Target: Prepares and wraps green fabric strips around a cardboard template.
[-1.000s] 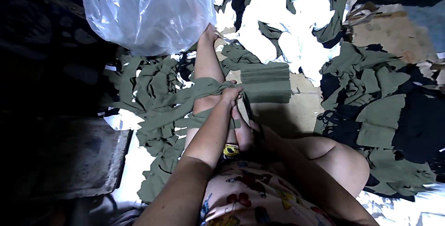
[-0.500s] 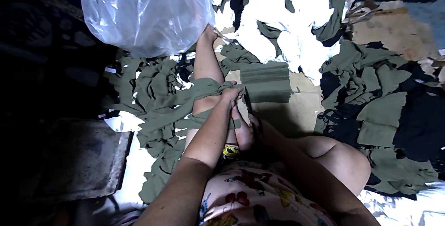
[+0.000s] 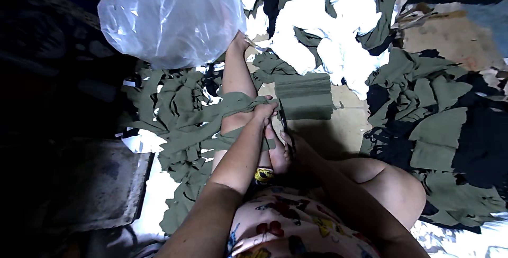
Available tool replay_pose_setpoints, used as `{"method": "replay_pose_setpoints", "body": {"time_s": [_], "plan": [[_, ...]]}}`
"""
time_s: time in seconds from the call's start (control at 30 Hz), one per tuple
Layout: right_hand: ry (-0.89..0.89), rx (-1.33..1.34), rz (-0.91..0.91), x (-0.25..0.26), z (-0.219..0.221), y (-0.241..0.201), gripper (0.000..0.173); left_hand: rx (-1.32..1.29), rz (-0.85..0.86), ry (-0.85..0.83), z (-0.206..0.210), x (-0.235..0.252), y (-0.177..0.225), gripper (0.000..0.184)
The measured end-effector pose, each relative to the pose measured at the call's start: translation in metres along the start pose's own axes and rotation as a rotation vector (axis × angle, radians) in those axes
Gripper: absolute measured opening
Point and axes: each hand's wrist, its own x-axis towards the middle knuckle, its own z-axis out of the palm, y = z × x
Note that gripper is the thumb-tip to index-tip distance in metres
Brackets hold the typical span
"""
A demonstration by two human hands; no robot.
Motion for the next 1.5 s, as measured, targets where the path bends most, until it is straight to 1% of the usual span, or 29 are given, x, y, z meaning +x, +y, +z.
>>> {"method": "replay_pose_setpoints", "body": {"time_s": [0.1,0.17,0.37,0.5,0.63,0.8,1.0,1.17,1.3,1.5], "plan": [[0.013,-0.031,-0.04,0.0004,-0.0016,0.0003,0.036,0.002,-0.002,-0.002,0.0,-0.0009,0.0009,0.049],[0.025,-0.003,-0.064,0.0005,-0.0008,0.0025,0.034,0.012,-0.001,-0.001,0.0001,-0.0024,0.0013,0.049],[0.053,0.041,-0.007,0.0024,0.0033,0.0041,0.037,0.041,-0.006,0.008,0.0007,-0.0074,0.004,0.047],[0.062,0.029,-0.052,0.0006,0.0059,0.0045,0.037,0.032,-0.005,0.009,0.0002,-0.008,0.0037,0.048],[0.118,-0.019,-0.069,0.0021,0.0044,0.007,0.038,0.019,0.008,-0.002,0.0005,-0.0085,0.0032,0.046],[0.086,0.056,-0.085,-0.0036,0.0056,0.0038,0.034,0.006,0.02,-0.004,0.0004,-0.0042,-0.0009,0.047],[0.081,0.058,-0.088,-0.0051,0.0047,0.0046,0.033,0.007,0.009,-0.005,0.0007,-0.0056,0.0011,0.047],[0.077,0.033,-0.077,-0.0014,0.0037,0.0079,0.034,-0.012,0.037,-0.025,0.0001,-0.0049,0.0008,0.045],[0.034,0.046,-0.055,-0.0015,0.003,0.0074,0.034,-0.007,0.039,-0.02,0.0002,-0.0066,0.0013,0.042],[0.062,0.065,-0.061,-0.0043,0.0048,0.0083,0.034,0.002,0.033,-0.018,0.0003,-0.0065,0.002,0.043]]}}
